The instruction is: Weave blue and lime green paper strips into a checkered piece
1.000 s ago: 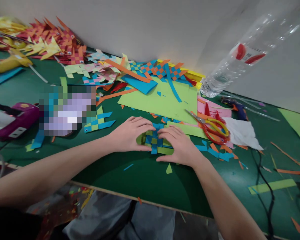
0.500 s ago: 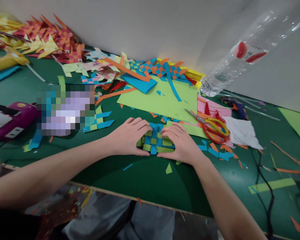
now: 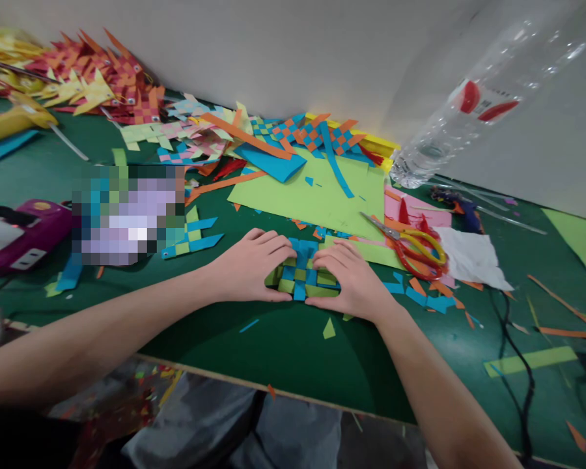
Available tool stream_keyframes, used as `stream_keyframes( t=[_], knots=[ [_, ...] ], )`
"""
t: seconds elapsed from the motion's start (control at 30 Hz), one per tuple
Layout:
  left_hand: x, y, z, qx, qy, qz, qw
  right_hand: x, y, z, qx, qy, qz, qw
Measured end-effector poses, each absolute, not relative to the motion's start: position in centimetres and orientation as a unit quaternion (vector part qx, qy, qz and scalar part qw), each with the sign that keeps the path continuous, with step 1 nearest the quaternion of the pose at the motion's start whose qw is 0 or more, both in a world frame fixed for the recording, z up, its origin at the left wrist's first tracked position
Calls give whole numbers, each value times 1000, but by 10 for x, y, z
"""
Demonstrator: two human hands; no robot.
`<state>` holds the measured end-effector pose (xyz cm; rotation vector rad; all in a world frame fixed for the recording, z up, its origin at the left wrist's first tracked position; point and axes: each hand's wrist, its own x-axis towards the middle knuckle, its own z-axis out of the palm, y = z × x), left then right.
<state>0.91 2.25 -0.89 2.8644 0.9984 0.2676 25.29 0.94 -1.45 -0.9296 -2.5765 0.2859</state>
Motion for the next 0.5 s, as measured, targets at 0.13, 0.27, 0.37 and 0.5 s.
stream_keyframes(
  t=[0.13, 0.27, 0.37, 0.5],
  knots=[
    [9, 23, -9, 939, 330, 85, 52, 253, 9, -15, -323, -921, 100, 192],
    [8, 24, -6, 934, 337, 99, 57, 253, 9, -13, -326, -919, 92, 203],
    [6, 28, -5, 915, 379, 125, 57, 253, 8, -11, -329, -913, 78, 229],
    [4, 32, -7, 889, 433, 142, 51, 251, 7, -12, -311, -919, 57, 237]
  ],
)
